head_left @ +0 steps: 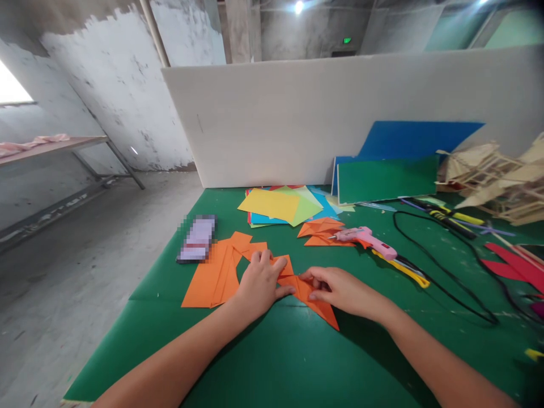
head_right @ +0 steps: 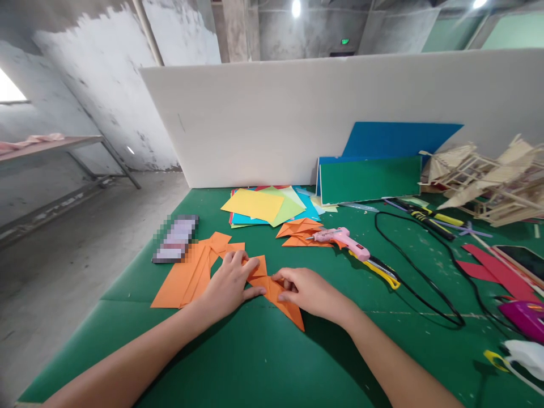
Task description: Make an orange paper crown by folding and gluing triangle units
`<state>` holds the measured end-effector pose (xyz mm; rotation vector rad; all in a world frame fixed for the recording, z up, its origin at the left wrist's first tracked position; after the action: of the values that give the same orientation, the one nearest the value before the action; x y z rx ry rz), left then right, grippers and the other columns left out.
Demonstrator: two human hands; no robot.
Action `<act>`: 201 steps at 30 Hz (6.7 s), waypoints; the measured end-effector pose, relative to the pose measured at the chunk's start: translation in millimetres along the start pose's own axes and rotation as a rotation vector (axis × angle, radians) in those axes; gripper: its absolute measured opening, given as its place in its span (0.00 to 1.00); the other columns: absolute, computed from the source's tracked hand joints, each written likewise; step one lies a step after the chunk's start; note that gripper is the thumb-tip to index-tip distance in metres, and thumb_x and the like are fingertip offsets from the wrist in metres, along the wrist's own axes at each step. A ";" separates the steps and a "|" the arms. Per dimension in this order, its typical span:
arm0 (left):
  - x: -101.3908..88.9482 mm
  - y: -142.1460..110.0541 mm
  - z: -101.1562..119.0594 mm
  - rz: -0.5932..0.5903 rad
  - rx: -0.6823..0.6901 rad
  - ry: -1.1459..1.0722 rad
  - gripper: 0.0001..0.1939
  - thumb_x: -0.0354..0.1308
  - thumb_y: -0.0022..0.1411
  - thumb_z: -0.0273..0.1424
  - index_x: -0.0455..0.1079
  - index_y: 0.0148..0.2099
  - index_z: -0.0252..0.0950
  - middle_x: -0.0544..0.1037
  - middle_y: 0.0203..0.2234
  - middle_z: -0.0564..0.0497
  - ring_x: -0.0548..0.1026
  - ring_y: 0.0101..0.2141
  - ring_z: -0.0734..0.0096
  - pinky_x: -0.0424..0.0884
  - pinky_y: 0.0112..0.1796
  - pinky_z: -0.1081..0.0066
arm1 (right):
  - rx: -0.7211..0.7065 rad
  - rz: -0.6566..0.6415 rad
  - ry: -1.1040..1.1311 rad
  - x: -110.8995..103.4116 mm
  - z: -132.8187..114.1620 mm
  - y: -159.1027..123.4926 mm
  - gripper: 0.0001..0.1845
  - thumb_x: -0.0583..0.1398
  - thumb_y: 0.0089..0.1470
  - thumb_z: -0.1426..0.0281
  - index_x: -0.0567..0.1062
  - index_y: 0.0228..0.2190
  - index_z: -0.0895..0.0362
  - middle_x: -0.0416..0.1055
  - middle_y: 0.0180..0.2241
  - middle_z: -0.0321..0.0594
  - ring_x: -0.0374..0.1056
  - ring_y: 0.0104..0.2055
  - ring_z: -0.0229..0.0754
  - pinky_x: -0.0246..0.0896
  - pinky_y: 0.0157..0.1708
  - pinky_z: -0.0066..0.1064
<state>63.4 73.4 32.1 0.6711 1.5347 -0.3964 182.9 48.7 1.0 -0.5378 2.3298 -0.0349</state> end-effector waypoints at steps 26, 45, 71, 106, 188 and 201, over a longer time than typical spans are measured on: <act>1.2 -6.5 4.5 0.063 0.019 -0.002 0.27 0.53 0.55 0.56 0.69 0.42 0.36 0.68 0.36 0.43 0.63 0.37 0.54 0.62 0.37 0.61 | -0.051 -0.053 -0.016 0.9 -6.3 -1.8 0.20 0.60 0.51 0.64 0.76 0.47 0.50 0.77 0.33 0.37 0.67 0.30 0.42 0.56 0.29 0.28; 2.4 -5.5 7.8 -0.030 0.032 -0.114 0.19 0.54 0.59 0.49 0.68 0.40 0.38 0.67 0.41 0.43 0.64 0.40 0.57 0.65 0.39 0.60 | -0.117 -0.059 -0.062 0.9 -10.4 -2.0 0.18 0.59 0.52 0.66 0.77 0.45 0.50 0.76 0.35 0.39 0.69 0.33 0.43 0.58 0.33 0.29; 13.5 -0.2 1.2 -0.141 0.059 -0.429 0.07 0.54 0.63 0.37 0.66 0.39 0.38 0.66 0.42 0.49 0.62 0.42 0.60 0.63 0.44 0.58 | -0.151 0.046 -0.169 -2.3 -13.5 0.7 0.16 0.58 0.55 0.69 0.76 0.46 0.48 0.70 0.31 0.38 0.67 0.35 0.42 0.57 0.34 0.30; 1.9 0.2 9.1 -0.184 0.208 -0.469 0.14 0.55 0.62 0.42 0.63 0.43 0.38 0.69 0.40 0.48 0.63 0.41 0.60 0.62 0.41 0.62 | -0.112 0.173 -0.201 -6.0 -15.1 9.2 0.11 0.65 0.46 0.70 0.70 0.34 0.53 0.69 0.37 0.37 0.62 0.42 0.45 0.57 0.41 0.36; 6.5 -2.5 4.3 -0.203 0.180 -0.510 0.06 0.57 0.61 0.33 0.66 0.34 0.35 0.64 0.42 0.47 0.63 0.43 0.60 0.64 0.44 0.59 | 0.280 0.818 -0.725 -145.7 92.5 -42.5 0.28 0.55 0.50 0.46 0.70 0.34 0.60 0.70 0.29 0.48 0.66 0.30 0.50 0.54 0.27 0.34; 11.8 0.7 -0.7 -0.254 0.191 -0.588 0.10 0.58 0.61 0.37 0.63 0.34 0.36 0.70 0.32 0.51 0.66 0.36 0.64 0.60 0.37 0.68 | 0.383 0.607 -0.892 -135.8 115.8 -25.5 0.24 0.51 0.55 0.52 0.71 0.27 0.60 0.71 0.28 0.50 0.67 0.32 0.51 0.52 0.30 0.35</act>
<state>63.5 76.4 20.7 0.4475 1.0250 -0.8590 357.4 93.2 10.3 0.3195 1.4627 0.0390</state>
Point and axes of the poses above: each hand's wrist, its own y-axis towards the middle knuckle, its own x-axis out of the palm, z = x × y, the point moved 9 cm from there along y, towards the middle knuckle
